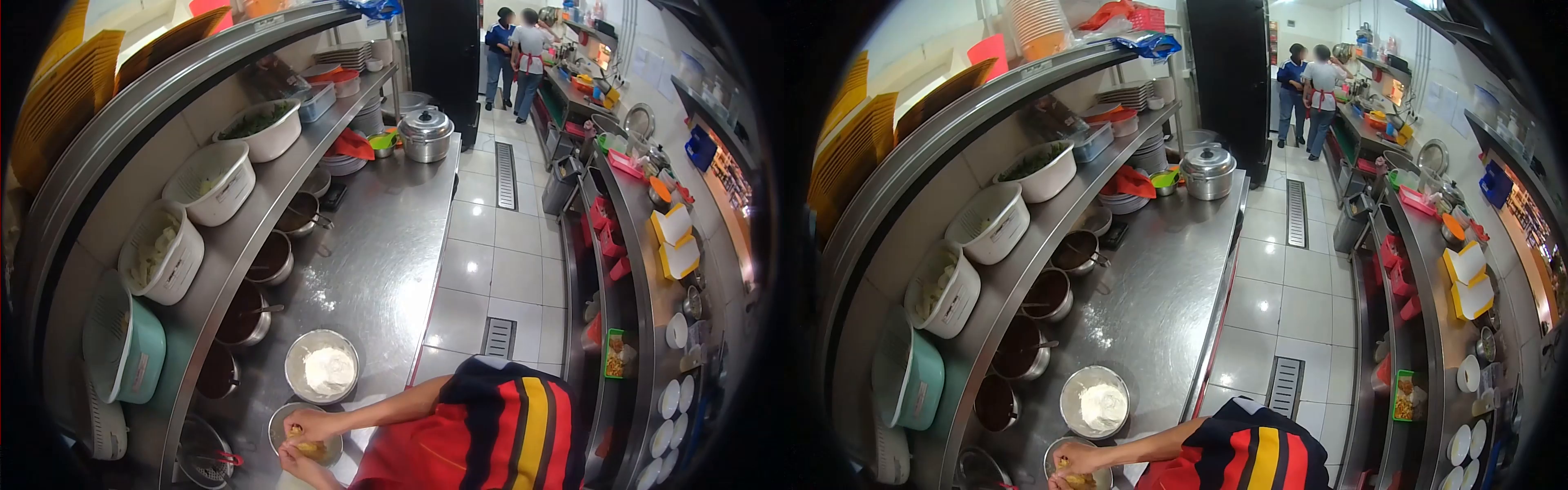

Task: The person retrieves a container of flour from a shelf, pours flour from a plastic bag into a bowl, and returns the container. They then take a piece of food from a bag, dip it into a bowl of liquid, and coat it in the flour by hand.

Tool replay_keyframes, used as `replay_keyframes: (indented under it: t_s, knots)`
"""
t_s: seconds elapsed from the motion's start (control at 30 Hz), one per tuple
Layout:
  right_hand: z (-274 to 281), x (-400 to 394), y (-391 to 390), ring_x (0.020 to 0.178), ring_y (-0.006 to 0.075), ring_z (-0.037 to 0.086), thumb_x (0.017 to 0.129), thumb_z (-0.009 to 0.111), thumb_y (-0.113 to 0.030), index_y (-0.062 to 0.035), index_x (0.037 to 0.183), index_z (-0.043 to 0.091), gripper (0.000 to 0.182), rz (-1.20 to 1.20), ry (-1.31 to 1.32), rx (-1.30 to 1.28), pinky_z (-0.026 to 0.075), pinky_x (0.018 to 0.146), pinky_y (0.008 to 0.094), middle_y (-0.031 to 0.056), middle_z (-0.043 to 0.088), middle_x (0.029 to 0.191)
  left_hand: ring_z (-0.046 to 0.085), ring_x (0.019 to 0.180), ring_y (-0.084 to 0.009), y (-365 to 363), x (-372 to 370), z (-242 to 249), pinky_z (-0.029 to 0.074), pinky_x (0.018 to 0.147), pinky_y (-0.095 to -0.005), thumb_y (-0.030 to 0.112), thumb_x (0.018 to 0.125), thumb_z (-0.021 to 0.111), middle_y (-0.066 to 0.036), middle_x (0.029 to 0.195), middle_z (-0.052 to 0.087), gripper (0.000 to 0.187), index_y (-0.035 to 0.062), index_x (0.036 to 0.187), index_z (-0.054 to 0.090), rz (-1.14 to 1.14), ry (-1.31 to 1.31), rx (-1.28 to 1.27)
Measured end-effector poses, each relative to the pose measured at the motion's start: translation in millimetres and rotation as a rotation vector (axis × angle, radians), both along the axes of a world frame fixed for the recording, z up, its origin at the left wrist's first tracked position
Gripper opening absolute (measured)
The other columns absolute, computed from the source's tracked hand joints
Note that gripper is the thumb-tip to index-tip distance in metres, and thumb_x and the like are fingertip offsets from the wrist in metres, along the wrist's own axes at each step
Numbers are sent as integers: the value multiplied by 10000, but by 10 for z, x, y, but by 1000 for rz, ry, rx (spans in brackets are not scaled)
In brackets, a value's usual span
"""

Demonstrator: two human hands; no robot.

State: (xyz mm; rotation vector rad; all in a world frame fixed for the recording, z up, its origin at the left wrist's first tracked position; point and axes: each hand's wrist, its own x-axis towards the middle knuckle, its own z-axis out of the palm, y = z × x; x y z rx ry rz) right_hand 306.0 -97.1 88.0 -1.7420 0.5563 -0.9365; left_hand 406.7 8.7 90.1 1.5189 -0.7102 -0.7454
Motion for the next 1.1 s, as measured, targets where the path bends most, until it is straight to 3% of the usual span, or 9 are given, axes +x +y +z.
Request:
replay_keyframes:
  t_s: [0.2, 0.37, 0.4, 0.47, 0.53, 0.73, 0.87, 0.97, 1.1]
  knots:
    - [-255, 227, -110, 711, 216, 616, 814, 657, -224, -28, 825, 634, 198, 84, 111, 152, 472, 649, 360, 116, 663, 764, 482, 702, -99, -98, -14, -8, 430, 622, -265, 204, 962, 513, -15, 742, 544, 271, 7, 779, 546, 96, -163, -53]
    - [115, 77, -247, 785, 142, 633, 817, 658, -103, -11, 878, 670, 111, 241, 100, 539, 521, 712, 300, 72, 691, 848, 551, 735, -85, -173, -3, 381, 465, 636, -251, 191, 893, 651, -18, 782, 615, 173, 20, 912, 641, -10, -90, 166]
    - [77, 115, -263, 814, 132, 636, 845, 648, -110, 2, 919, 676, 137, 221, 146, 425, 518, 745, 297, 78, 694, 860, 550, 729, -84, -119, 103, 198, 466, 640, -254, 162, 877, 668, -21, 785, 618, 158, 11, 908, 639, -30, -168, 115]
    - [90, 134, -366, 762, 101, 588, 920, 598, -232, 27, 955, 672, 272, 282, 272, 406, 500, 680, 292, 57, 669, 813, 534, 734, -70, -129, 184, 140, 443, 650, -237, 135, 876, 673, -9, 792, 604, 154, -9, 915, 634, -25, -99, 89]
    - [132, 135, -380, 666, 70, 528, 907, 633, -241, 17, 900, 663, 260, 335, 183, 722, 452, 575, 271, 17, 608, 746, 535, 701, -65, -169, 248, 110, 440, 638, -230, 112, 893, 645, -12, 767, 613, 137, -24, 890, 623, 15, -113, 103]
    - [-65, 249, -450, 739, 86, 565, 839, 662, -21, 6, 923, 610, 102, 505, 323, 520, 456, 667, 239, 27, 623, 818, 554, 677, -90, -83, 358, -238, 443, 628, -250, 74, 883, 631, -42, 763, 626, 113, -31, 915, 606, -2, -189, 188]
    - [-284, 292, -508, 684, 141, 579, 815, 664, -82, 11, 871, 631, 113, 493, 435, 317, 463, 643, 293, 82, 630, 750, 555, 671, -104, -67, 368, -180, 443, 623, -268, 51, 853, 651, -60, 751, 623, 130, -40, 930, 597, -40, -259, 231]
    - [-248, 302, -509, 652, 168, 556, 832, 655, -131, 15, 871, 629, 154, 469, 485, 208, 454, 630, 324, 115, 617, 728, 614, 678, -214, -61, 350, -74, 477, 661, -327, 77, 791, 709, -149, 758, 654, 199, -39, 923, 615, -112, -272, 205]
    - [-225, 317, -502, 644, 127, 491, 902, 599, -169, 36, 845, 611, 214, 480, 522, 186, 426, 612, 295, 77, 581, 710, 602, 677, -171, -94, 389, -48, 477, 659, -312, 98, 787, 727, -120, 751, 652, 209, -28, 916, 620, -233, -266, 307]
